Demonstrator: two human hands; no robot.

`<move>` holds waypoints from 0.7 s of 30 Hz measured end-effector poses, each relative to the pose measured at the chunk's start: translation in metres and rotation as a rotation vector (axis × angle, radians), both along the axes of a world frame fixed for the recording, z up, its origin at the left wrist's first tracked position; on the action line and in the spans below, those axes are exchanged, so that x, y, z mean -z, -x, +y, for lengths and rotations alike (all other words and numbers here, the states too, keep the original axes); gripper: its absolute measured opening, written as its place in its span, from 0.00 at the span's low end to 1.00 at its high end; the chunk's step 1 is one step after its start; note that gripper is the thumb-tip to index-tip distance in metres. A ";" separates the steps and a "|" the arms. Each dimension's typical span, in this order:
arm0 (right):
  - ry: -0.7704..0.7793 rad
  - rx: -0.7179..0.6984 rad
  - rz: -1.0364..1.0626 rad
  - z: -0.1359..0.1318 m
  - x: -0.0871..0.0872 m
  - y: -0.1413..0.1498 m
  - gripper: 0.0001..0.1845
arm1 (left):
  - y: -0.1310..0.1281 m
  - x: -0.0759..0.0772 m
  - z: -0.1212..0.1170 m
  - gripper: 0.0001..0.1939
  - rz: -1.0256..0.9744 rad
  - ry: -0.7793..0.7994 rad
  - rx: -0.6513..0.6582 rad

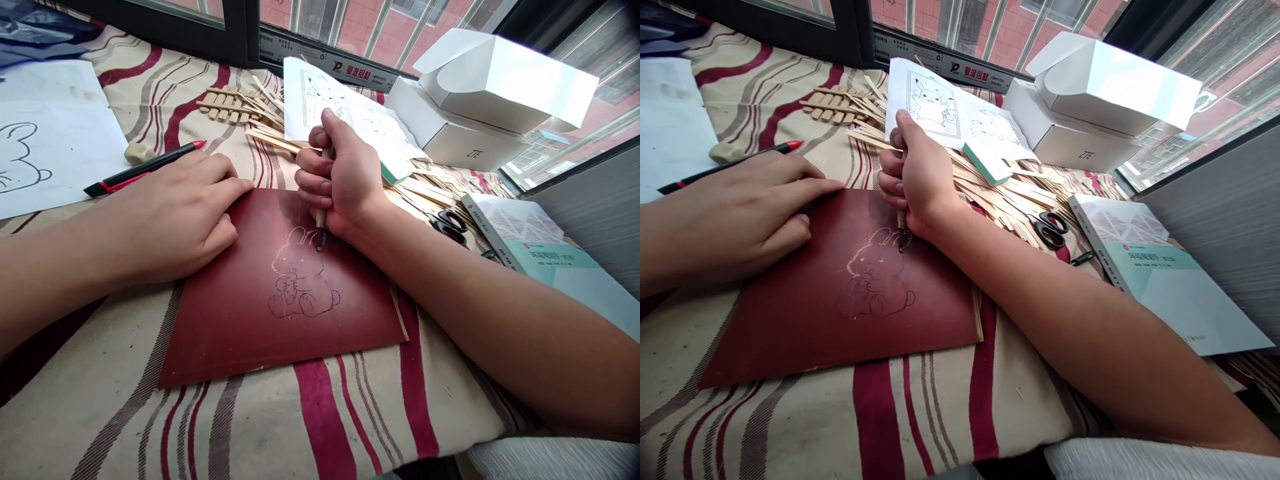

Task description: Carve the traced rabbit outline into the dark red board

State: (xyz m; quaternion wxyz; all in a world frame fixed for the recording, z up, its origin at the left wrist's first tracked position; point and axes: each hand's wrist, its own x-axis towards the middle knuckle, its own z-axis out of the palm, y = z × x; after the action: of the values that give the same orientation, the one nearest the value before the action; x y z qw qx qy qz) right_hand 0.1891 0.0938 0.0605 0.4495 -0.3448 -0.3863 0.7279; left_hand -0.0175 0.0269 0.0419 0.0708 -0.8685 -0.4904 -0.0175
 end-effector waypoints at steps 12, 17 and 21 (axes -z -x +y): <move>-0.076 0.043 0.015 -0.004 0.006 -0.001 0.27 | 0.001 0.008 0.008 0.34 -0.021 -0.057 -0.016; -0.139 0.169 0.000 -0.001 0.009 -0.003 0.23 | 0.001 0.008 0.007 0.31 -0.044 -0.065 -0.001; -0.186 0.227 -0.022 0.000 0.009 -0.006 0.25 | 0.003 0.008 0.007 0.31 -0.062 -0.061 0.012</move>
State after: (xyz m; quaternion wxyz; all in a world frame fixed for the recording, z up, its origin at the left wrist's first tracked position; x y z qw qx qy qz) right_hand 0.1955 0.0940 0.0510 0.5546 -0.3511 -0.4157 0.6296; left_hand -0.0205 0.0338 0.0342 0.0821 -0.8679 -0.4863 -0.0600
